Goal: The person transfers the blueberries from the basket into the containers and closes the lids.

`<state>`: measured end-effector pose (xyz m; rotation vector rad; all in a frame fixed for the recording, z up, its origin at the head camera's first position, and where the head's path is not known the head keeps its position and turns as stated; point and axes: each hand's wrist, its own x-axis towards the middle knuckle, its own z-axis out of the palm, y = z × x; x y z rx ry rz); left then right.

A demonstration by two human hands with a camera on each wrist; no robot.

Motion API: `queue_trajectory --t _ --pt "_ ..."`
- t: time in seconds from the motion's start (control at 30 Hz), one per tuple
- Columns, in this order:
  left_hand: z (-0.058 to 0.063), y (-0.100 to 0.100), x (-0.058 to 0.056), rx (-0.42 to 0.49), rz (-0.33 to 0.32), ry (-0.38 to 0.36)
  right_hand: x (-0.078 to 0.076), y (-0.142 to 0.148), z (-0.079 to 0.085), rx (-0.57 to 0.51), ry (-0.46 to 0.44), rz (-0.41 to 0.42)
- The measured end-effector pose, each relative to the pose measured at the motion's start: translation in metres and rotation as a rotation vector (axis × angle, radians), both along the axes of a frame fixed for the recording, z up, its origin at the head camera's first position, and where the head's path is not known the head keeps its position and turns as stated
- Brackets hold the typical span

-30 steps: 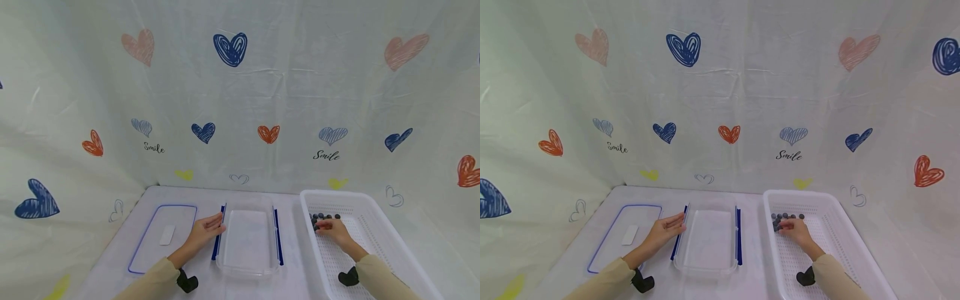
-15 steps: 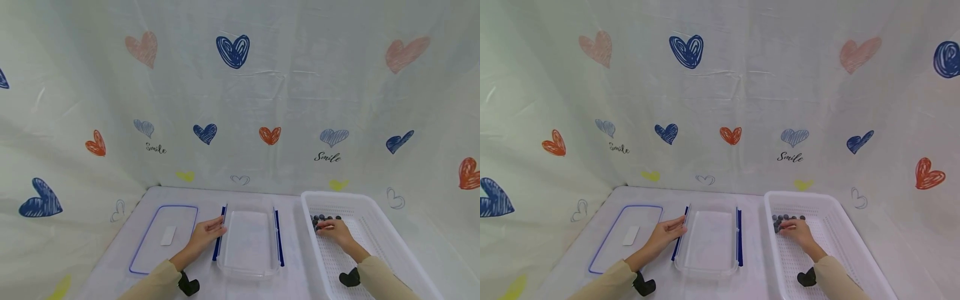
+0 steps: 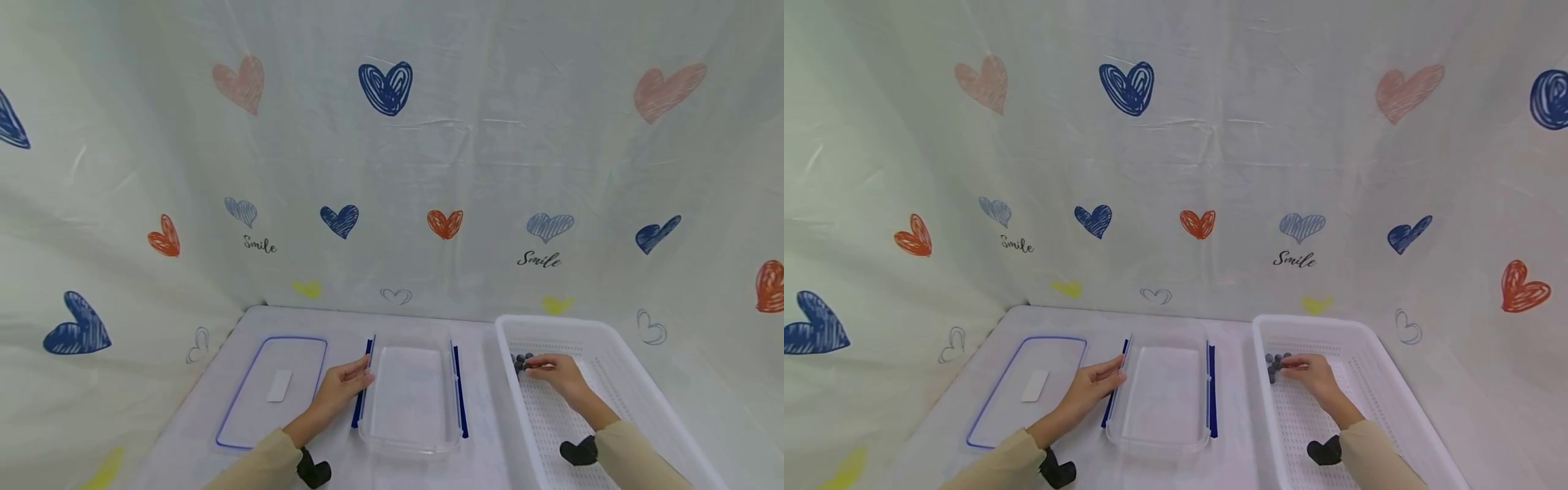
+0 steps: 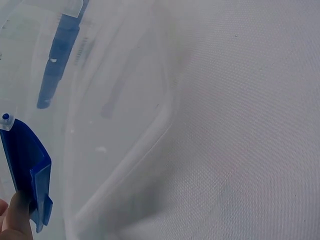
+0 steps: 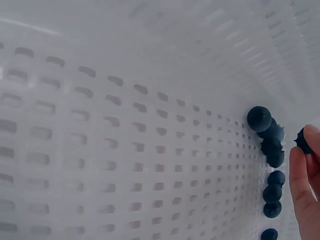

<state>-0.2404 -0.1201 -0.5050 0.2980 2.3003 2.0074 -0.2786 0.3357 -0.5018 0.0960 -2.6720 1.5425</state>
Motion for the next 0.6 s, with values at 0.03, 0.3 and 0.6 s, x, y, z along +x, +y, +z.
queue_trajectory --t 0.03,0.3,0.6 --pt "0.0 0.0 0.001 -0.006 0.001 0.003 0.001 0.0 0.003 0.004 0.007 0.012" --pt "-0.001 0.002 0.003 -0.044 0.026 0.019 0.005 -0.001 0.025 0.059 0.03 -0.002" --pt "0.016 0.003 0.011 -0.047 0.005 0.009 0.008 0.002 0.043 0.059 -0.016 -0.004"
